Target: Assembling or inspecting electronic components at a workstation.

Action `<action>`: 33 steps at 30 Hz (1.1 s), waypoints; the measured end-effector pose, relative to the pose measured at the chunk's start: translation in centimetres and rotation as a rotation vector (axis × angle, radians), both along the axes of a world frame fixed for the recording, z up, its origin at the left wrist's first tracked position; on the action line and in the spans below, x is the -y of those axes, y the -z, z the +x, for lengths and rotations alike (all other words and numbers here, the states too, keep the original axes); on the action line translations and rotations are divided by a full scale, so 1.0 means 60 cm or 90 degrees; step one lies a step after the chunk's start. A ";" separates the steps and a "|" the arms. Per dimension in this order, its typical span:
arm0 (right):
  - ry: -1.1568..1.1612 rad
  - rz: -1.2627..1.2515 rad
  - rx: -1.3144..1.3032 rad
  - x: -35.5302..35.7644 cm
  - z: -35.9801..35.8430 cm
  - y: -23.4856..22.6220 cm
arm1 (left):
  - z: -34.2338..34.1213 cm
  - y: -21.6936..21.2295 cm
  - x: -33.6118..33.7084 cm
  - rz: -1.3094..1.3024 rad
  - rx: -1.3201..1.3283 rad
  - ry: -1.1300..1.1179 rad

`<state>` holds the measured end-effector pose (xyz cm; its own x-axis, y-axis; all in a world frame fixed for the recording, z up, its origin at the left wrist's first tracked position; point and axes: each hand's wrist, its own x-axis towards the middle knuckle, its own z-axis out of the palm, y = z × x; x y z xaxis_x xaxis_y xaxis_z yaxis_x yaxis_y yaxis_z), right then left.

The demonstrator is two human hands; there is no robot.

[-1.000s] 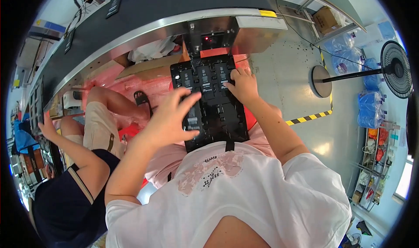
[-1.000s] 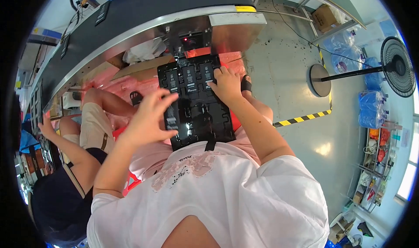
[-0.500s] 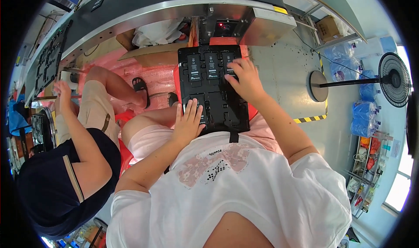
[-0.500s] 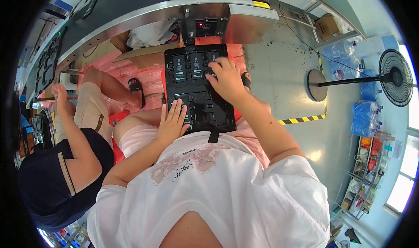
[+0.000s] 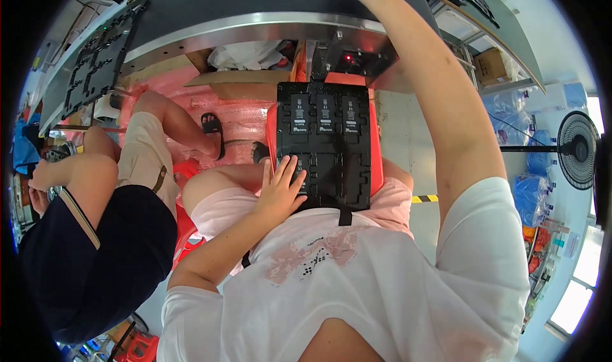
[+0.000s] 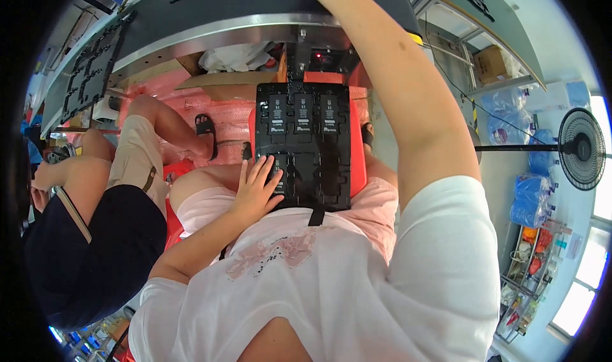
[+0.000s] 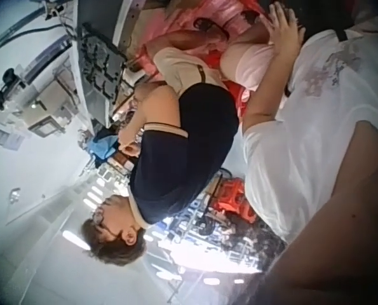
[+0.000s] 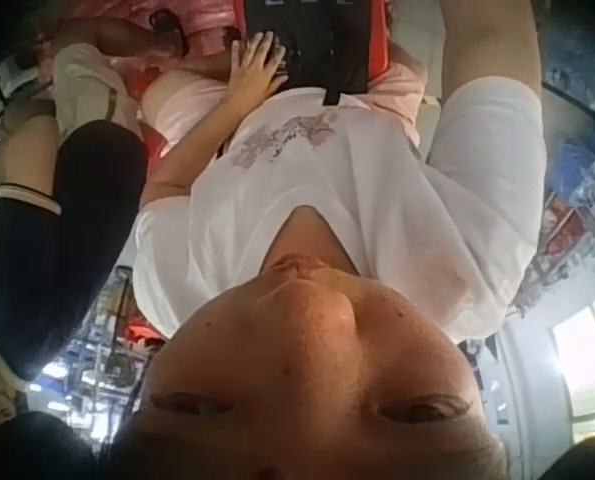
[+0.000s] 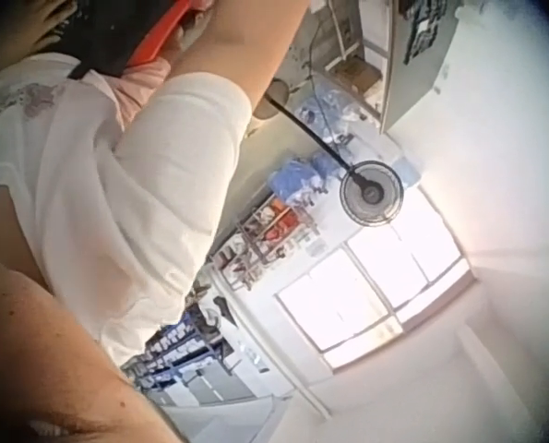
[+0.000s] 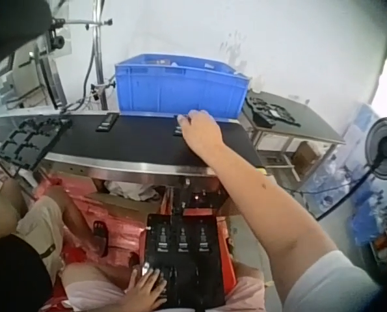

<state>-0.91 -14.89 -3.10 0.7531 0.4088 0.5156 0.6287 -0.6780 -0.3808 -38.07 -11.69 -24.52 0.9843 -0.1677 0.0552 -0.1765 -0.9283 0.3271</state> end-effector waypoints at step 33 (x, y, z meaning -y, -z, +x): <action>0.048 0.106 -0.900 0.373 -0.416 0.346 | 0.380 -0.361 -0.095 -0.108 0.198 -0.109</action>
